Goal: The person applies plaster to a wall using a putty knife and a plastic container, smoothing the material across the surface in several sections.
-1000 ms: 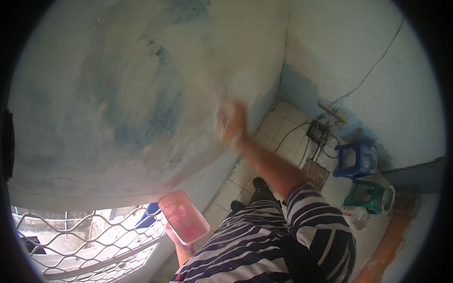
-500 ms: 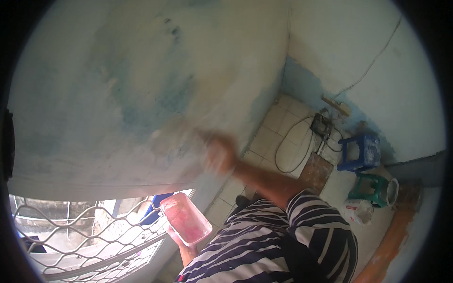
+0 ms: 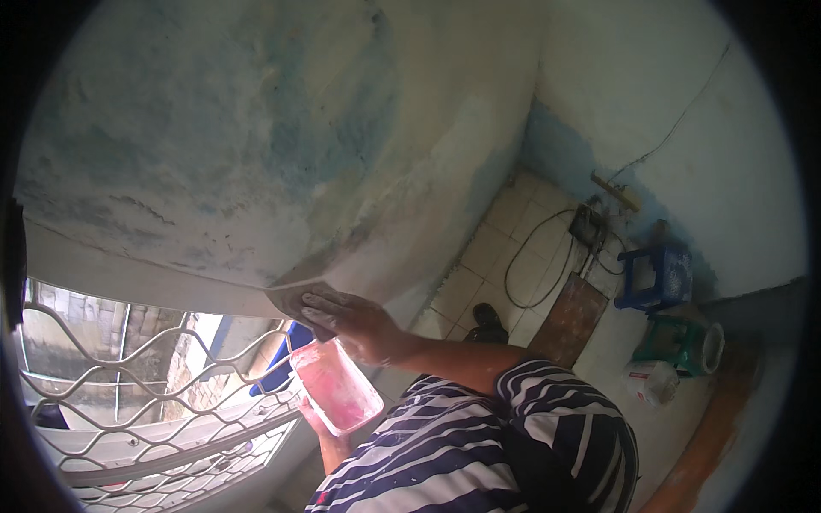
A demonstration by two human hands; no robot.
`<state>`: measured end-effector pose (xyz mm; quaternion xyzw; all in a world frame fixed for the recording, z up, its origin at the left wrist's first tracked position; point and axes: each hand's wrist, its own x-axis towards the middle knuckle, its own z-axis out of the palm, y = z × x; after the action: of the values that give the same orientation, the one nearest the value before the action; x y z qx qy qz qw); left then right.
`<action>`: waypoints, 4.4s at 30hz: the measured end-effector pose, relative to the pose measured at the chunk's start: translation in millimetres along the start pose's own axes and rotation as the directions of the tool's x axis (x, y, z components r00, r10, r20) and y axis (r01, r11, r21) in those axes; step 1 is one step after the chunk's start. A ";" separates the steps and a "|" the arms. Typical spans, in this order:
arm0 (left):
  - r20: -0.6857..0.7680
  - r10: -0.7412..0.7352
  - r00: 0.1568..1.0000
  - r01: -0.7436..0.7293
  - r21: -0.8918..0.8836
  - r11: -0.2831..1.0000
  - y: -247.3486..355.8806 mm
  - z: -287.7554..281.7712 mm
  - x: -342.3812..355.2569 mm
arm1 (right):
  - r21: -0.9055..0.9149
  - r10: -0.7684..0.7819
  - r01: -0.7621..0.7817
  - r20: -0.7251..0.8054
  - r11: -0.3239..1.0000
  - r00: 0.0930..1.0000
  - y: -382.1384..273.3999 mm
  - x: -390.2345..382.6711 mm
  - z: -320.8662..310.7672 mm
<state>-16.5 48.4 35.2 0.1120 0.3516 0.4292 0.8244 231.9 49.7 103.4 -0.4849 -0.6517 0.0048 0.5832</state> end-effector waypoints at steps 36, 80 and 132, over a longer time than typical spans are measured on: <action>0.101 -0.039 0.994 0.042 -0.022 0.999 -7.5 -5.4 15.6 | -0.192 -0.088 0.009 -0.407 0.981 0.909 33.6 85.4 -113.1; 0.167 0.095 0.981 -0.097 0.002 0.995 -13.4 -13.8 25.1 | -0.718 -0.122 -0.111 -0.265 0.687 0.956 73.4 206.5 -178.5; 0.281 0.252 0.926 -0.297 0.133 0.945 -141.1 208.1 71.1 | -0.313 -0.413 0.335 -0.232 0.889 0.881 80.1 128.4 -162.6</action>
<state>240.3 43.1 83.7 0.2869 0.2569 0.4900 0.7820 425.8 83.0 206.5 -0.4173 -0.6349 -0.2673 0.5927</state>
